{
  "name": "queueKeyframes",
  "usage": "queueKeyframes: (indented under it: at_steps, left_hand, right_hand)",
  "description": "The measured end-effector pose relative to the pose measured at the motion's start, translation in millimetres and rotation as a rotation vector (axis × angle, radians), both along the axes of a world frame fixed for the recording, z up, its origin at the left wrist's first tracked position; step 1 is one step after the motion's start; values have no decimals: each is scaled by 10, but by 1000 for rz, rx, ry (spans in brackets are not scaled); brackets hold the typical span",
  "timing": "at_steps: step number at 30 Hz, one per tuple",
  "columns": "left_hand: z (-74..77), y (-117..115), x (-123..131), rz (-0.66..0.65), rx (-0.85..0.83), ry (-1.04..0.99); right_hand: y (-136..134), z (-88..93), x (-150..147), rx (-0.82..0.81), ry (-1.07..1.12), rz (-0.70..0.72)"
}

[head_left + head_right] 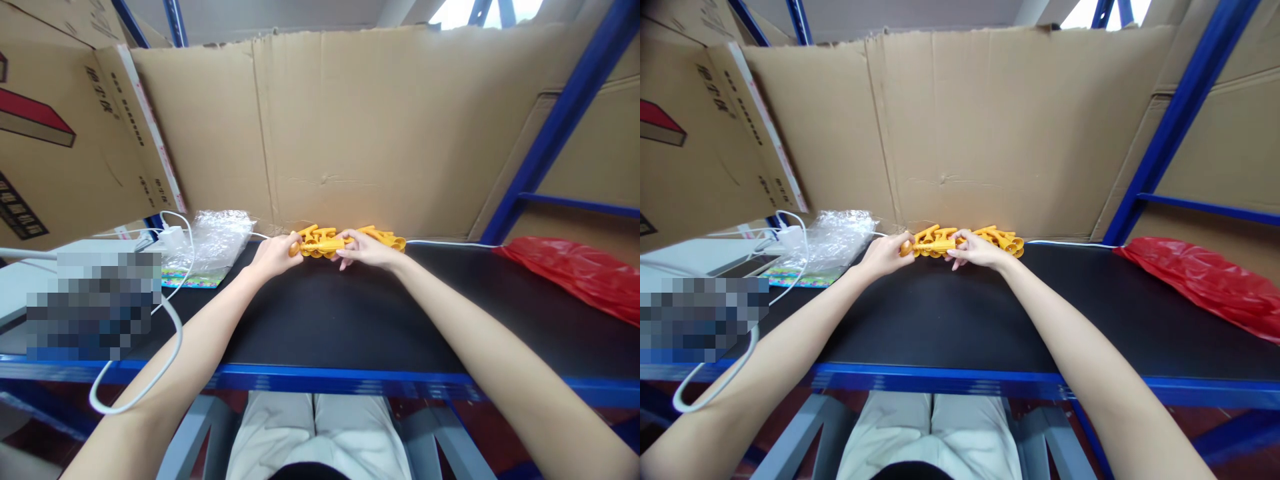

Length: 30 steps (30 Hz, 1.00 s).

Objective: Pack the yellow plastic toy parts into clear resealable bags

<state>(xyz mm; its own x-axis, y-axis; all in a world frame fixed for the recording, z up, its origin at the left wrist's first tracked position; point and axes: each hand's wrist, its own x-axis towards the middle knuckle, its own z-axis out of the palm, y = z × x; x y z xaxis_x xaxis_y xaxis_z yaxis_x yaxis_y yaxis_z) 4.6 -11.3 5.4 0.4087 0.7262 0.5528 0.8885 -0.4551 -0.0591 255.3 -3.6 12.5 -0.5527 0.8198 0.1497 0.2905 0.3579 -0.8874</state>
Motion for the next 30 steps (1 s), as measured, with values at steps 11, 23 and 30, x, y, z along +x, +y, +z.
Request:
queueKeyframes:
  at_steps: [11,23,30]
  left_hand:
    - [2,5,10,6,13,-54]
    - [-10,19,-10,44,16,-39]
    - [2,-14,19,18,12,-39]
  right_hand:
    - [29,-23,-107,-76,-77,-198]
    - [61,-19,21,13,-51,-73]
    - [37,-13,-23,13,-22,-102]
